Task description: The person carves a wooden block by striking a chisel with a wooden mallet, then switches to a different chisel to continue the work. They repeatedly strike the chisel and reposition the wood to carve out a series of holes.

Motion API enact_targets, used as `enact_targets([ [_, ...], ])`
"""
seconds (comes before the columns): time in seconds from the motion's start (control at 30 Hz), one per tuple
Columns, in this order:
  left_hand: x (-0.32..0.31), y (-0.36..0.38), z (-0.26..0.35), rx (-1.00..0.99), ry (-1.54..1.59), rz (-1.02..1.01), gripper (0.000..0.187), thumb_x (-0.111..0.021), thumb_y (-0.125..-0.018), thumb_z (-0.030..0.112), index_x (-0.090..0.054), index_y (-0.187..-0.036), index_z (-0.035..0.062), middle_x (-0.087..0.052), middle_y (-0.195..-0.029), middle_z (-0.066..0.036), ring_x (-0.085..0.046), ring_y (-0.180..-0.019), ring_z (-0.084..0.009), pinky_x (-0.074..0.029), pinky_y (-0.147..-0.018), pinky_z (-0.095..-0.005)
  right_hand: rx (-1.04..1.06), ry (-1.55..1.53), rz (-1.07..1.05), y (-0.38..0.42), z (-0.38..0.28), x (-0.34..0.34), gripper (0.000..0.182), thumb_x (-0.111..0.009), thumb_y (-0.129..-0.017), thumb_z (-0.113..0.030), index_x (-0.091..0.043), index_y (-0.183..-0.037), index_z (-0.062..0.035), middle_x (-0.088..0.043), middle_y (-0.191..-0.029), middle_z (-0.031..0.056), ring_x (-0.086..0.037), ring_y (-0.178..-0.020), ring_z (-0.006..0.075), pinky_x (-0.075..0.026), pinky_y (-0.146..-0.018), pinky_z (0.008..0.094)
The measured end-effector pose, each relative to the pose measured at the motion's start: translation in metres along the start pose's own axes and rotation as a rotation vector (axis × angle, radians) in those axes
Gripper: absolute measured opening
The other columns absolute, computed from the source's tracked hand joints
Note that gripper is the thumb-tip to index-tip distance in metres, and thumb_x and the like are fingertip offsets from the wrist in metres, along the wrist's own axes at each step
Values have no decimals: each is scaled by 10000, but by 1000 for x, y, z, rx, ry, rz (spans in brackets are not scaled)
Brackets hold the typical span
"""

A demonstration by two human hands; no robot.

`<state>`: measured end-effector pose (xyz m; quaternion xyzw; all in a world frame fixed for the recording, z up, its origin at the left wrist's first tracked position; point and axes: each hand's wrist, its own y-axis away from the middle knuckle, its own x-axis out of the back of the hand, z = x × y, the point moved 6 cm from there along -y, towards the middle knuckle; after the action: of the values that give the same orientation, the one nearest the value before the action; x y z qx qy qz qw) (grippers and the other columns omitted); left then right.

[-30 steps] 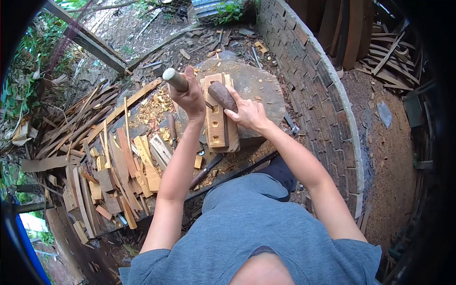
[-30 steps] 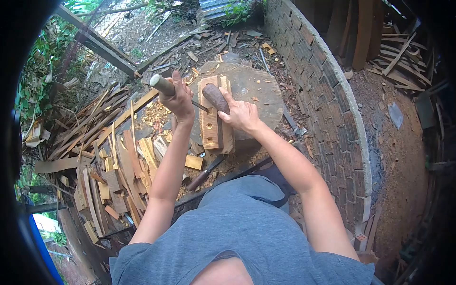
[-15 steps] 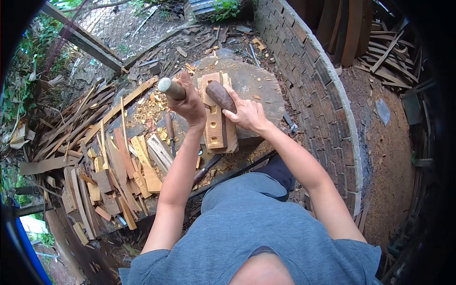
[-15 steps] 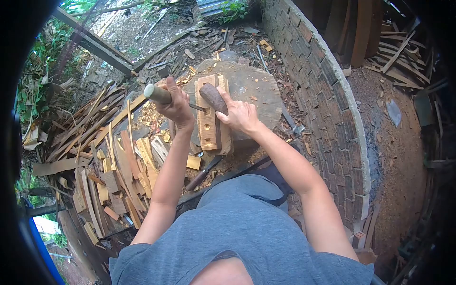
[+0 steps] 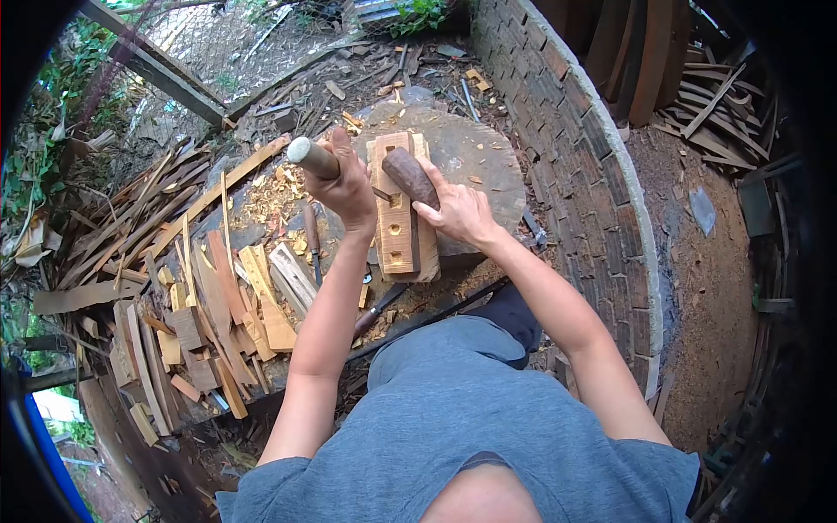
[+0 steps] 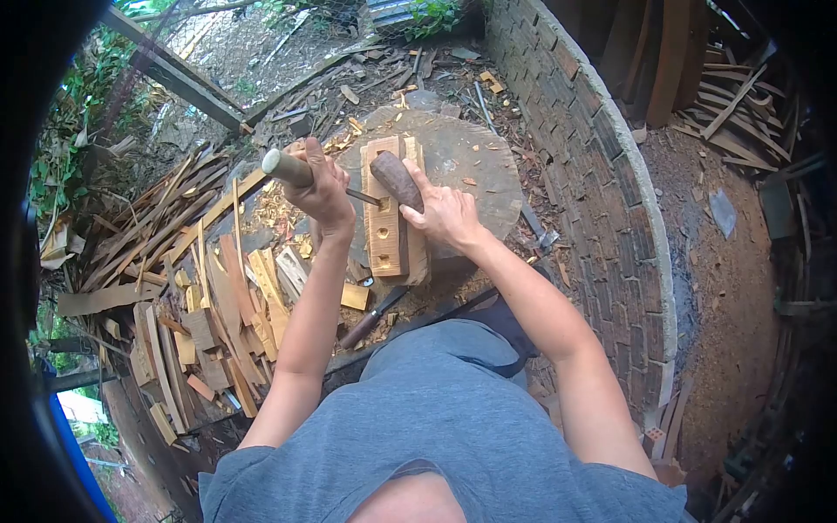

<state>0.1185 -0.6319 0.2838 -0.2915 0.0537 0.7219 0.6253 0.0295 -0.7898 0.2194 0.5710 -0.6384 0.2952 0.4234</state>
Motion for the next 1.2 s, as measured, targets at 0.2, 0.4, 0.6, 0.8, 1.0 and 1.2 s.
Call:
enact_targets([
  [0.2,-4,11,2,-53,-87,1,242,-687,-918,155,-503,-783,77,-508,-593,38,-453,-478,-27,-363,-425,-192,13,-20,17,0,0,0,790,-584,-846,-477,-181,-1503,-309,-671,-896,287,-650,-854,480,-515,-766,559],
  [0.4,-2,32,-2,-122,-209,-47,195,-700,-908,116,-558,-781,71,-541,-666,56,-447,-601,-15,-377,-554,-175,2,-15,8,0,0,1,795,-593,-840,-474,-184,-1502,-308,-669,-898,296,-646,-858,486,-516,-767,563],
  [0.6,-2,31,-4,-148,-247,-36,197,-697,-909,114,-560,-776,67,-540,-670,57,-456,-600,-23,-382,-549,-183,11,-17,21,0,0,0,791,-593,-843,-475,-186,-1500,-308,-667,-898,298,-640,-868,497,-514,-766,570],
  [0.8,-6,23,-6,-179,-276,-25,200,-718,-893,117,-557,-784,66,-542,-668,46,-472,-598,-34,-404,-552,-200,-80,-72,-142,-11,5,9,826,-591,-811,-516,-199,-1504,-298,-655,-1072,281,-635,-988,466,-498,-888,531],
  [1.0,-7,12,-7,-169,-266,-41,212,-704,-904,128,-543,-782,63,-541,-663,38,-485,-595,-41,-414,-561,-202,361,-633,181,-23,-72,145,866,-616,-837,-533,-304,-1476,-39,-488,-1369,246,-521,-1230,351,-422,-1032,426],
  [1.2,-15,20,10,-423,-305,-134,153,-699,-833,36,-546,-828,43,-561,-700,20,-507,-637,-59,-423,-584,-219,435,-5,23,16,-147,186,673,-543,-844,-446,-398,-1425,-137,-696,-822,190,-710,-730,243,-567,-623,336],
])
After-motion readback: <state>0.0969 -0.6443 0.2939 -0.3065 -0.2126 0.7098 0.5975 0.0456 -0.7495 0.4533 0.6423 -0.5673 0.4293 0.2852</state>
